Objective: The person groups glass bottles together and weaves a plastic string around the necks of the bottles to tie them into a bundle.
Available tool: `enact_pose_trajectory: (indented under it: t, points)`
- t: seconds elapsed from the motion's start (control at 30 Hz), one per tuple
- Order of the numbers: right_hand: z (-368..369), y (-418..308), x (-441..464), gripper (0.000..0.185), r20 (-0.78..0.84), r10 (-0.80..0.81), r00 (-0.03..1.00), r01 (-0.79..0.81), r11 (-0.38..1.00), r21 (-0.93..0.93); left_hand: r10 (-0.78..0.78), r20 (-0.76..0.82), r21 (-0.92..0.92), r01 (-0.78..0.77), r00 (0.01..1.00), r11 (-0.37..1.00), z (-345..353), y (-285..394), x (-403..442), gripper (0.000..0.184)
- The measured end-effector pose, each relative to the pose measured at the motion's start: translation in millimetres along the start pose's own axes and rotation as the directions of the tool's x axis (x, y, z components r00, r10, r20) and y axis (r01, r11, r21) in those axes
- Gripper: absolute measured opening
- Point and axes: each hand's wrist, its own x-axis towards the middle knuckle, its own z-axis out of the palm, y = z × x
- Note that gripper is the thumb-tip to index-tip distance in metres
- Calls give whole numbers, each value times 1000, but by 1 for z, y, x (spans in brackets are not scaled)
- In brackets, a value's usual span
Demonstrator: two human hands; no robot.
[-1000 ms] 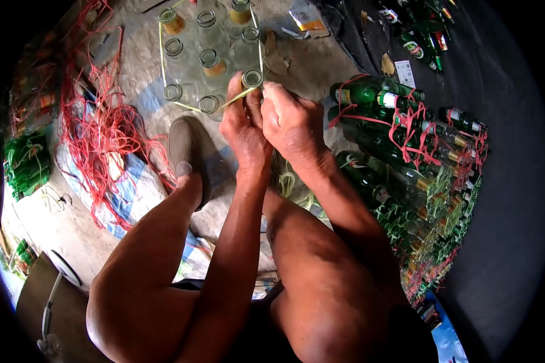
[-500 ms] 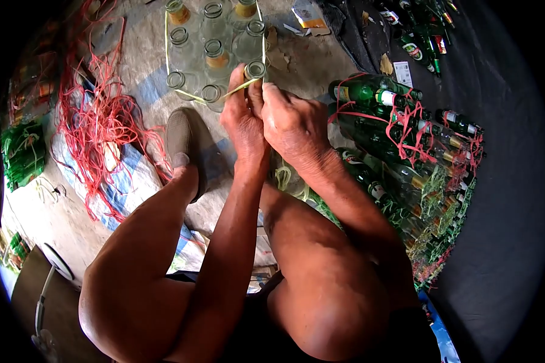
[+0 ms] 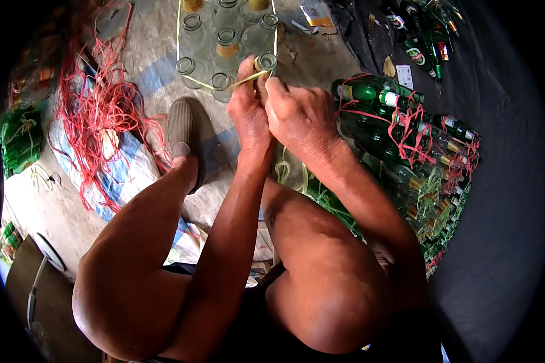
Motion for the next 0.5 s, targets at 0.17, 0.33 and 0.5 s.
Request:
enact_pose_trajectory:
  t: [0.17,0.33,0.5]
  points:
    - [-21,0,26,12,199,-191,961,221,964,-146,-101,11,-115,102,995,988,-3,8,1,20]
    - [-30,-4,57,29,385,-387,838,501,825,-262,8,47,48,-10,999,999,-6,3,2,17]
    - [-38,-2,84,13,439,-616,653,737,650,-185,79,-19,43,-78,997,996,-2,-5,2,17]
